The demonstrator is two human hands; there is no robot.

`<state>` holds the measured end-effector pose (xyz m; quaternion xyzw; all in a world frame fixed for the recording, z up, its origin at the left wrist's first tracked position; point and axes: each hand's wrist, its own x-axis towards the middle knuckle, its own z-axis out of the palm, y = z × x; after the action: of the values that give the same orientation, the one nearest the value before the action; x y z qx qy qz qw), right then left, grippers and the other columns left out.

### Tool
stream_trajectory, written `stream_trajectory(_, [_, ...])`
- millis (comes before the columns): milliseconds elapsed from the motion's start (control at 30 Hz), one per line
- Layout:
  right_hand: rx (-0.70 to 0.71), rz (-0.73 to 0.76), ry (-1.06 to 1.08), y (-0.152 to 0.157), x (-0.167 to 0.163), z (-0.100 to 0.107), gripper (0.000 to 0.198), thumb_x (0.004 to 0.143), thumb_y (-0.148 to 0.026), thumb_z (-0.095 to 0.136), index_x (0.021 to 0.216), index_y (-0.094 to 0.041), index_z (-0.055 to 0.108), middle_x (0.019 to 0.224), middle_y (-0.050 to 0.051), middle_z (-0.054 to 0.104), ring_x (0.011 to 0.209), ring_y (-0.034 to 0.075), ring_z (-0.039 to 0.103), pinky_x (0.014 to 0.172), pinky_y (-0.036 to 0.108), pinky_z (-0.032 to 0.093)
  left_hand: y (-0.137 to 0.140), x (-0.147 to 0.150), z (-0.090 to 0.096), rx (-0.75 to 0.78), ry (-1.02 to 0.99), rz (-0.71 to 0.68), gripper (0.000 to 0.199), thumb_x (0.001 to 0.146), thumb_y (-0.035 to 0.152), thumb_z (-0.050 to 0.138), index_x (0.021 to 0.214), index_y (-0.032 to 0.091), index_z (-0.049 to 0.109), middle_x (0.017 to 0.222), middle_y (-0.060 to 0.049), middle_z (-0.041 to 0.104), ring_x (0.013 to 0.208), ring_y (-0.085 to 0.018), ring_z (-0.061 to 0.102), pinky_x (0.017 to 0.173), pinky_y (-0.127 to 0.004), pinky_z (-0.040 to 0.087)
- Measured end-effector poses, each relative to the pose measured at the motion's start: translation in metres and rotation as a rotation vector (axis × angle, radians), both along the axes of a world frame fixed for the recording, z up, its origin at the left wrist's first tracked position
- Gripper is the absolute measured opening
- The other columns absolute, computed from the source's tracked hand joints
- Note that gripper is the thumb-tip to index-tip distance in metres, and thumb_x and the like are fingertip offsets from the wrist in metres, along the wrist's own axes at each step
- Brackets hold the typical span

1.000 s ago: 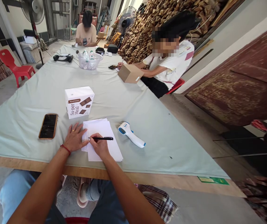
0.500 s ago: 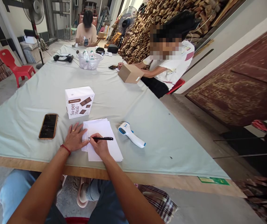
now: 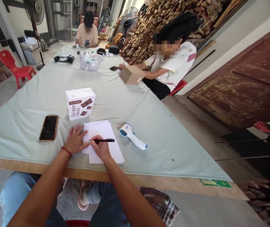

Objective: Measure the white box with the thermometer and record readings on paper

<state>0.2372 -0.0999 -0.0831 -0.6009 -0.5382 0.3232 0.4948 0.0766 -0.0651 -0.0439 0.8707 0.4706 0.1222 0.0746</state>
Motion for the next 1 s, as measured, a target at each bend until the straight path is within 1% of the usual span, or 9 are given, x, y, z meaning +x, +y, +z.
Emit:
stream_trajectory(167, [-0.008, -0.011, 0.029, -0.0003, -0.0011, 0.0033, 0.014, 0.071, -0.038, 0.055, 0.07, -0.025, 0.057, 0.06, -0.003, 0.06, 0.056, 0.016, 0.055, 0.056, 0.03, 0.045, 0.0005, -0.0002, -0.0006, 0.007, -0.009, 0.0, 0.056, 0.084, 0.05, 0.058, 0.133, 0.024, 0.054, 0.15, -0.01, 0.042, 0.145, -0.035, 0.024, 0.116, -0.059, 0.02])
stream_trajectory(333, [0.025, -0.019, 0.061, 0.0002, -0.0016, 0.0054, 0.014, 0.07, -0.038, 0.053, 0.068, -0.024, 0.056, 0.062, -0.001, 0.06, 0.058, 0.017, 0.056, 0.059, 0.031, 0.047, 0.0011, -0.0007, -0.0012, -0.003, 0.003, 0.0, 0.058, 0.082, 0.05, 0.06, 0.134, 0.025, 0.054, 0.151, -0.01, 0.041, 0.145, -0.035, 0.024, 0.117, -0.058, 0.019])
stream_trajectory(467, [0.001, -0.022, 0.056, 0.0, -0.0018, 0.0072, 0.013, 0.069, -0.037, 0.053, 0.068, -0.024, 0.056, 0.06, -0.002, 0.058, 0.056, 0.017, 0.054, 0.058, 0.031, 0.045, 0.0011, -0.0006, -0.0008, -0.004, 0.001, -0.002, 0.058, 0.083, 0.051, 0.059, 0.134, 0.025, 0.053, 0.151, -0.01, 0.042, 0.145, -0.035, 0.024, 0.116, -0.059, 0.019])
stream_trajectory(600, [0.01, -0.016, 0.072, -0.0003, -0.0013, 0.009, 0.015, 0.068, -0.038, 0.052, 0.068, -0.024, 0.056, 0.062, -0.002, 0.059, 0.059, 0.017, 0.055, 0.059, 0.03, 0.045, 0.001, -0.0004, -0.0001, -0.01, 0.009, -0.001, 0.058, 0.083, 0.049, 0.06, 0.134, 0.024, 0.053, 0.151, -0.01, 0.041, 0.145, -0.035, 0.023, 0.116, -0.058, 0.019])
stream_trajectory(733, [-0.003, -0.015, 0.066, -0.0004, -0.0009, 0.0079, 0.014, 0.068, -0.038, 0.053, 0.068, -0.024, 0.056, 0.06, -0.002, 0.058, 0.057, 0.016, 0.053, 0.057, 0.03, 0.043, 0.0007, -0.0003, 0.0001, -0.01, 0.0, 0.0, 0.057, 0.083, 0.05, 0.06, 0.134, 0.024, 0.053, 0.151, -0.01, 0.041, 0.145, -0.035, 0.024, 0.116, -0.058, 0.019])
stream_trajectory(1000, [0.02, 0.001, 0.06, -0.0004, -0.0006, 0.0056, 0.014, 0.07, -0.037, 0.053, 0.07, -0.023, 0.055, 0.061, -0.003, 0.058, 0.057, 0.015, 0.053, 0.057, 0.029, 0.042, 0.0013, -0.0005, -0.0015, -0.016, -0.018, 0.001, 0.057, 0.083, 0.05, 0.06, 0.133, 0.024, 0.054, 0.151, -0.01, 0.041, 0.145, -0.035, 0.024, 0.116, -0.059, 0.018])
